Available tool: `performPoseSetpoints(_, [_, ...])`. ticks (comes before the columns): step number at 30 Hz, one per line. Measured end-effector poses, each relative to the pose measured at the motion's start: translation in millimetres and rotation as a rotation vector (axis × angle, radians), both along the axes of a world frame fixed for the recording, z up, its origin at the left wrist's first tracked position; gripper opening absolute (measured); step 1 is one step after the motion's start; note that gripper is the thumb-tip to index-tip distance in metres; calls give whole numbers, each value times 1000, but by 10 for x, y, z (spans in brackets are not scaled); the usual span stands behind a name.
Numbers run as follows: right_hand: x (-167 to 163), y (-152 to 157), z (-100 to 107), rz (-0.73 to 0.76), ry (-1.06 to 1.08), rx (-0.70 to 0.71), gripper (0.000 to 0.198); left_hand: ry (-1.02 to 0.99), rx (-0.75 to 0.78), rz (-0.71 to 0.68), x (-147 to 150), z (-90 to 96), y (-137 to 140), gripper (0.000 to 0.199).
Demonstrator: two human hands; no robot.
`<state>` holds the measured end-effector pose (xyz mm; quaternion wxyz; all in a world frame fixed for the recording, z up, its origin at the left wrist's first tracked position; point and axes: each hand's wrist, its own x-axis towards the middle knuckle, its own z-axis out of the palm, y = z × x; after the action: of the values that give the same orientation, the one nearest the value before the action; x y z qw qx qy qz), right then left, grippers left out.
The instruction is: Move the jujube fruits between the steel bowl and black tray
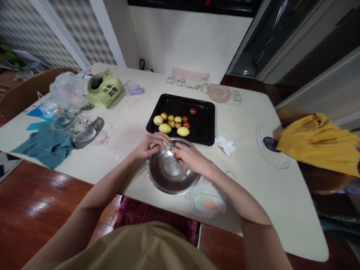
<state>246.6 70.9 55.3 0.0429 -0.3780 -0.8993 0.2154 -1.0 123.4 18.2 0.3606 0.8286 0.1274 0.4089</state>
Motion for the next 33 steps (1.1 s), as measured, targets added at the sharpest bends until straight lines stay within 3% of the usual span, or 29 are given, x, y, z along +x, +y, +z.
performPoseSetpoints(7, [-10, 2, -31, -14, -24, 3, 25, 4, 21, 1, -1, -16, 14, 36])
performPoseSetpoints(11, [21, 13, 75, -42, 69, -17, 22, 3, 10, 3, 1, -13, 9, 35])
performPoseSetpoints(14, [119, 101, 179, -125, 206, 35, 8, 3, -12, -1, 5, -20, 3, 32])
performPoseSetpoints(16, [217, 229, 181, -243, 287, 136, 14, 0, -15, -7, 9, -32, 2, 31])
performPoseSetpoints(20, [421, 589, -58, -420, 302, 350, 36, -17, -12, -11, 15, -40, 0, 29])
performPoseSetpoints(24, [536, 848, -371, -297, 262, 290, 55, -5, -23, -1, 9, -28, -8, 30])
performPoseSetpoints(27, [563, 898, -455, -276, 219, 274, 51, -4, -20, -1, 1, -35, -7, 30])
performPoseSetpoints(33, [558, 870, -368, -346, 179, 279, 26, 23, -20, -3, -6, -48, -3, 30])
